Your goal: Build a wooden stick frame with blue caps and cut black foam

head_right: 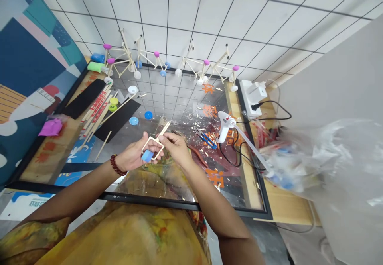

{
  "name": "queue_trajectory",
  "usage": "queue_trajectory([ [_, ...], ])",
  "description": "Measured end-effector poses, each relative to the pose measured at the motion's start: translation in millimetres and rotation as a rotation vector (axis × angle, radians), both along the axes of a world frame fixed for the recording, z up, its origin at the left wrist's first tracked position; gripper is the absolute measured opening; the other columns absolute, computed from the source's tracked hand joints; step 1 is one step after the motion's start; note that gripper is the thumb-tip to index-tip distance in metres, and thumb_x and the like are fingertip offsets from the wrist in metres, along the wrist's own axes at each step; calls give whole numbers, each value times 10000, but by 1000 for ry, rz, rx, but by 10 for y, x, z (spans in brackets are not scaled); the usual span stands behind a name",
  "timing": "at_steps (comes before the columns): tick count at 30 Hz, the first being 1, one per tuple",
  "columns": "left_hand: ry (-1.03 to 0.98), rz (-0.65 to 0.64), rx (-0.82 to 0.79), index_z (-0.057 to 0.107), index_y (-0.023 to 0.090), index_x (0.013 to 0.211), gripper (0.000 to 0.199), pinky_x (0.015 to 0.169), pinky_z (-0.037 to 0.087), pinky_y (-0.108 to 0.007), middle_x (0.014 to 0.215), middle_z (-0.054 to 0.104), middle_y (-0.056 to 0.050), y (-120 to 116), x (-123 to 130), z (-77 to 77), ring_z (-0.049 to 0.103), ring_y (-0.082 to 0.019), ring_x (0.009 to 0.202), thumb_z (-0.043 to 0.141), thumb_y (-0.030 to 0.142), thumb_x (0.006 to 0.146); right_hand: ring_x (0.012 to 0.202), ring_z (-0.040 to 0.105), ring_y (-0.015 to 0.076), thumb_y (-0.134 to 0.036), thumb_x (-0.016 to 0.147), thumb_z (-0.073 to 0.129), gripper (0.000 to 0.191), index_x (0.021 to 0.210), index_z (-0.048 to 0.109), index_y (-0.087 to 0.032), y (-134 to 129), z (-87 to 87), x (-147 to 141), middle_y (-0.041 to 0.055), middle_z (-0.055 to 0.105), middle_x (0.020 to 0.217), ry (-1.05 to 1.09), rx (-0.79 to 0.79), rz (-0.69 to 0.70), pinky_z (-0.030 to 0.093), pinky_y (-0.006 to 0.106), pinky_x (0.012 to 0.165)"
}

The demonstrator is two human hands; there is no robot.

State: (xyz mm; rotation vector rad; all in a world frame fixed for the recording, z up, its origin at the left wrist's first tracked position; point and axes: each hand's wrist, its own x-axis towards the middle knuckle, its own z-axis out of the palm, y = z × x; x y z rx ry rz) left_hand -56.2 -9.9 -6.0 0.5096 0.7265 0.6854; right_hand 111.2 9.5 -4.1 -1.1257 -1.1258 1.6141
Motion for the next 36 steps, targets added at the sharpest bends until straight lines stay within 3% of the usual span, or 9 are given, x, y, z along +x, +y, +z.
queue_trajectory([
  [4, 11, -30, 0, 673, 100, 1001, 663, 636, 536, -306, 920, 698, -168, -10, -6, 23, 668, -201, 736, 359, 670, 875, 545, 405, 97, -487, 760, 700, 313, 892, 737, -205, 22, -7, 30, -32, 527, 619, 43, -3, -10, 336, 236, 524],
  [7, -21, -73, -19, 673, 112, 1037, 663, 621, 532, -319, 974, 699, -180, -6, -24, 24, 673, -212, 733, 344, 666, 882, 532, 389, 96, -498, 742, 712, 310, 803, 707, -194, 43, 5, 44, -41, 484, 580, 38, -14, -28, 320, 235, 513],
  [12, -28, -135, -62, 695, 92, 1000, 627, 587, 502, -282, 951, 708, -199, -7, -43, 9, 667, -209, 732, 383, 626, 896, 531, 392, 92, -514, 726, 718, 340, 698, 662, -179, 65, 34, 55, -41, 499, 572, -20, 51, -7, 319, 242, 523],
  [17, 2, -114, -21, 703, 91, 989, 636, 574, 491, -264, 929, 702, -190, -24, -29, 17, 647, -195, 727, 374, 627, 898, 547, 425, 93, -482, 725, 729, 348, 616, 636, -164, 78, 27, 100, -40, 516, 564, -108, 116, 8, 331, 251, 560],
  [31, 18, -106, 21, 702, 86, 998, 630, 577, 485, -273, 914, 696, -183, -61, -3, -10, 636, -192, 714, 413, 634, 884, 539, 463, 105, -491, 732, 718, 362, 599, 634, -166, 89, 54, 118, -28, 553, 562, -155, 141, 75, 362, 256, 555],
  [33, 0, -72, 46, 704, 87, 995, 612, 587, 492, -279, 919, 697, -179, -42, 0, 9, 642, -195, 720, 430, 622, 884, 586, 506, 124, -485, 750, 705, 330, 647, 659, -175, 77, 68, 113, -14, 592, 616, -148, 163, 54, 398, 267, 594],
  [36, -63, 69, 101, 695, 101, 1054, 568, 736, 530, -336, 966, 694, -160, 31, -29, 75, 665, -229, 858, 458, 590, 890, 755, 583, 164, -490, 789, 670, 308, 927, 701, -216, 39, 84, 95, 14, 663, 825, -97, 227, -2, 459, 296, 720],
])
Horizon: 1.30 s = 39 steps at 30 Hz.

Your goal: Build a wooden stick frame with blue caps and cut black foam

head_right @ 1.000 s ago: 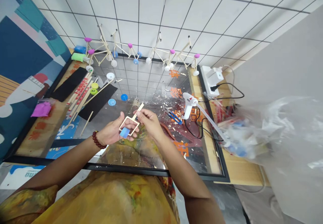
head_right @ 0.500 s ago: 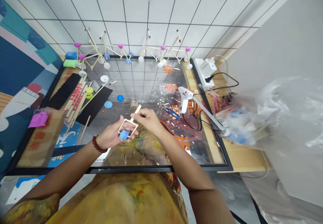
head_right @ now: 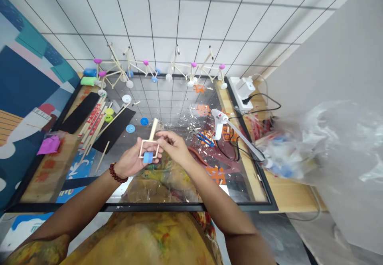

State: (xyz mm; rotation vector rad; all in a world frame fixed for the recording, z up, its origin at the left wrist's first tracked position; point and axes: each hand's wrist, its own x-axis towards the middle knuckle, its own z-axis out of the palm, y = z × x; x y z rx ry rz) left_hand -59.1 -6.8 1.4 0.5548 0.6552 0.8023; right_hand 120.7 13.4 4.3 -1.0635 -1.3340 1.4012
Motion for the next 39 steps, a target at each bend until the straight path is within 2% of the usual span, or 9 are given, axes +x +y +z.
queue_trajectory([
  [3, -72, 151, 50, 671, 104, 1119, 541, 914, 495, -388, 1009, 688, -146, 89, -68, 60, 644, -252, 1021, 484, 558, 895, 846, 595, 175, -480, 825, 637, 346, 1069, 662, -237, -35, -51, -48, 31, 662, 944, 15, 39, -37, 467, 308, 788],
  [8, -144, 326, 123, 673, 103, 1104, 477, 994, 444, -361, 1077, 685, -139, 171, -151, 24, 602, -244, 1128, 541, 507, 887, 697, 541, 153, -482, 792, 668, 295, 824, 669, -188, -21, -193, -224, 9, 626, 748, -47, 60, -17, 434, 278, 677],
  [12, -181, 357, 152, 686, 94, 1071, 448, 996, 438, -357, 1083, 694, -150, 173, -157, -52, 593, -243, 1142, 562, 481, 882, 574, 454, 117, -532, 759, 673, 357, 766, 662, -175, 33, -180, -373, -25, 548, 622, -36, 20, -26, 377, 249, 572],
  [17, -173, 336, 187, 692, 100, 1063, 394, 936, 472, -363, 1068, 710, -156, 167, -219, -41, 627, -249, 1081, 607, 430, 863, 502, 397, 96, -568, 683, 716, 407, 677, 621, -172, 104, -159, -457, -38, 519, 547, -39, 42, -24, 334, 235, 501],
  [22, 54, 540, 392, 708, 104, 1006, 383, 884, 478, -325, 976, 730, -129, 178, -377, 93, 658, -227, 977, 737, 395, 759, 514, 422, 99, -529, 698, 716, 371, 691, 621, -171, 54, -238, -515, -22, 552, 575, -86, 85, -10, 343, 236, 504],
  [26, 227, 636, 442, 723, 127, 861, 330, 715, 497, -289, 778, 732, -58, 191, -454, 149, 646, -159, 703, 796, 380, 662, 522, 455, 103, -516, 696, 712, 362, 712, 611, -170, -29, -325, -575, -23, 552, 592, -106, 87, -2, 367, 237, 514],
  [30, 305, 639, 501, 716, 133, 758, 247, 652, 475, -265, 709, 718, -41, 163, -438, 170, 601, -132, 617, 793, 345, 658, 540, 490, 116, -493, 687, 714, 338, 727, 605, -175, -73, -353, -557, -10, 574, 628, -136, 87, 25, 390, 245, 525],
  [37, 414, 517, 682, 719, 134, 784, 208, 770, 491, -304, 790, 731, -63, 98, -340, 103, 649, -173, 757, 755, 322, 703, 609, 482, 118, -409, 755, 684, 287, 918, 663, -174, -94, -274, -420, 3, 584, 746, -221, 298, -13, 407, 253, 593],
  [39, 443, 491, 708, 716, 133, 809, 230, 767, 490, -302, 807, 729, -61, 101, -335, 69, 648, -172, 765, 755, 334, 705, 612, 490, 123, -417, 771, 667, 277, 899, 681, -172, -83, -277, -403, 11, 595, 741, -222, 333, -30, 411, 258, 598],
])
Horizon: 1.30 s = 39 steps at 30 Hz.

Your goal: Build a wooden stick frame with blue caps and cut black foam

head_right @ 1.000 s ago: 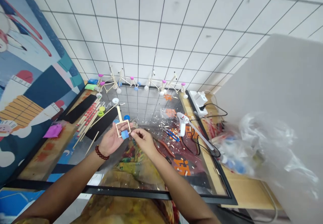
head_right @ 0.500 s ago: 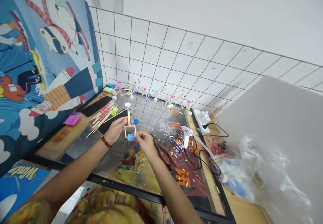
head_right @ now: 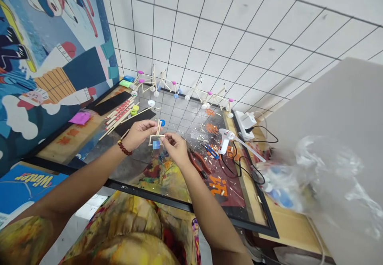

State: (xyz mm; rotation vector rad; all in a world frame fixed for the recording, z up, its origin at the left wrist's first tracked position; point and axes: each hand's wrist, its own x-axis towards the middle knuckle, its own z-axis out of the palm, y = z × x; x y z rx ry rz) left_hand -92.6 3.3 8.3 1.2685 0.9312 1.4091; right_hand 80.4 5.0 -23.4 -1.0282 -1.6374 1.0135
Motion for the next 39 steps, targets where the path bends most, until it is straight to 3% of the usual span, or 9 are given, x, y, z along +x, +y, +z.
queue_trajectory([
  [6, 111, -79, 38, 720, 131, 852, 300, 789, 499, -311, 843, 727, -55, 21, -18, -41, 644, -178, 811, 781, 359, 667, 591, 493, 121, -405, 778, 667, 232, 753, 687, -175, 3, -15, 12, 9, 605, 692, -45, 90, -38, 409, 254, 577],
  [12, 172, -8, -2, 726, 129, 782, 270, 638, 479, -259, 726, 688, -27, 4, -2, -67, 592, -139, 668, 758, 379, 684, 651, 548, 135, -398, 796, 679, 257, 944, 710, -190, -11, 63, 24, 34, 666, 807, 19, 155, -83, 460, 271, 630],
  [15, 166, -61, -14, 743, 135, 820, 267, 610, 471, -241, 749, 690, -28, -44, 23, -27, 574, -121, 651, 751, 371, 696, 784, 600, 161, -383, 849, 638, 223, 964, 729, -215, -28, 163, 39, 51, 691, 901, 32, 244, -81, 480, 294, 722],
  [18, 172, -109, -42, 753, 139, 839, 276, 546, 453, -227, 739, 681, -23, -90, 50, 6, 541, -98, 577, 759, 363, 679, 823, 608, 171, -369, 852, 645, 195, 956, 745, -237, -48, 242, 50, 37, 688, 871, 48, 291, -67, 481, 302, 750],
  [23, 201, -153, -84, 752, 131, 799, 244, 465, 380, -209, 578, 603, 15, -95, 80, -43, 471, -72, 466, 757, 341, 677, 770, 607, 170, -362, 855, 642, 168, 854, 762, -244, -51, 250, 53, 12, 677, 771, 53, 262, -52, 478, 308, 738],
  [35, 239, -266, -127, 689, 124, 640, 247, 448, 379, -207, 518, 578, 14, -108, 111, -33, 500, -81, 439, 723, 360, 704, 706, 581, 154, -320, 831, 670, 129, 812, 764, -233, -61, 259, 52, 2, 646, 716, 87, 196, -37, 453, 291, 695],
  [39, 221, -315, -153, 675, 123, 664, 334, 462, 399, -213, 578, 610, -7, -112, 124, -51, 524, -89, 466, 700, 449, 737, 679, 569, 149, -327, 832, 670, 149, 758, 753, -227, -66, 271, 55, -4, 620, 663, 103, 181, -29, 448, 286, 681],
])
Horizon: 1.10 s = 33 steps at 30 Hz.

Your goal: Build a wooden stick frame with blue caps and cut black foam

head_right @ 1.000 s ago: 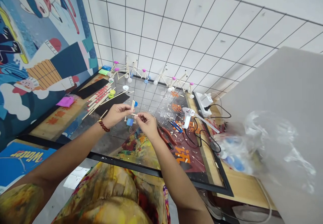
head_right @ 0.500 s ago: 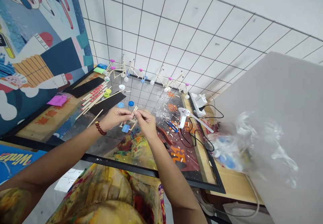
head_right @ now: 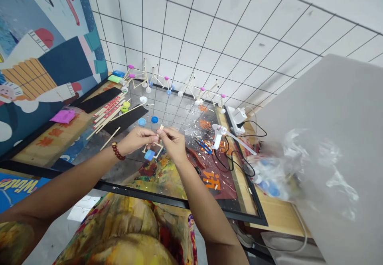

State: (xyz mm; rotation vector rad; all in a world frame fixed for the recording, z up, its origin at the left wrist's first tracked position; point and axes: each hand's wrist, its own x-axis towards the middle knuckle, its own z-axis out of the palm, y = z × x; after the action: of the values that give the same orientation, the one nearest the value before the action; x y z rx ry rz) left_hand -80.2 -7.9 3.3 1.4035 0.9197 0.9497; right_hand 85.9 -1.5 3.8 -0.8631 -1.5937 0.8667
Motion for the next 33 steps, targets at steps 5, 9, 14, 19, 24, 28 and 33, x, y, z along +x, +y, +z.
queue_trajectory([
  [5, -78, -50, -60, 679, 123, 747, 402, 510, 438, -222, 641, 634, -23, -1, 29, -67, 547, -97, 519, 687, 524, 747, 658, 556, 141, -350, 809, 686, 185, 698, 735, -211, 7, 10, 2, -9, 618, 636, 21, -61, -17, 446, 280, 666],
  [9, -123, -66, -172, 702, 108, 797, 431, 517, 441, -229, 682, 652, -51, -8, 45, -98, 558, -104, 536, 710, 534, 727, 614, 551, 135, -378, 787, 699, 186, 722, 744, -209, 17, 4, 5, -20, 606, 607, 84, -133, -7, 444, 274, 628],
  [14, -237, -75, -259, 706, 107, 857, 444, 558, 465, -244, 750, 662, -78, -6, 40, -83, 603, -139, 634, 696, 535, 740, 637, 562, 140, -407, 766, 711, 218, 693, 740, -205, 34, -6, 27, -14, 630, 633, 101, -167, -23, 454, 279, 652],
  [19, -109, -45, -66, 694, 116, 776, 303, 589, 440, -229, 689, 630, -13, 2, 52, -104, 559, -113, 622, 778, 389, 675, 658, 554, 142, -435, 731, 726, 241, 740, 754, -196, 40, -12, 29, -3, 652, 682, 110, -195, -90, 453, 279, 650],
  [24, -54, 26, -37, 680, 117, 750, 314, 544, 420, -230, 641, 610, 2, -15, 80, -129, 541, -113, 580, 765, 409, 670, 647, 536, 129, -362, 752, 731, 156, 724, 758, -211, 30, -16, 21, -18, 635, 657, 130, -143, -54, 428, 271, 657],
  [28, -2, 65, -24, 664, 118, 749, 319, 512, 409, -229, 613, 606, 0, -34, 88, -115, 536, -114, 549, 758, 412, 668, 675, 554, 135, -352, 759, 735, 135, 730, 760, -222, 31, -29, 25, -18, 650, 683, 137, -127, -44, 429, 274, 677],
  [33, -1, 125, 42, 641, 129, 694, 281, 564, 467, -255, 615, 619, -8, -32, 86, -111, 581, -138, 589, 753, 383, 657, 706, 576, 161, -401, 781, 706, 191, 739, 752, -220, 12, -39, 30, -2, 648, 686, 39, -100, -13, 453, 294, 689],
])
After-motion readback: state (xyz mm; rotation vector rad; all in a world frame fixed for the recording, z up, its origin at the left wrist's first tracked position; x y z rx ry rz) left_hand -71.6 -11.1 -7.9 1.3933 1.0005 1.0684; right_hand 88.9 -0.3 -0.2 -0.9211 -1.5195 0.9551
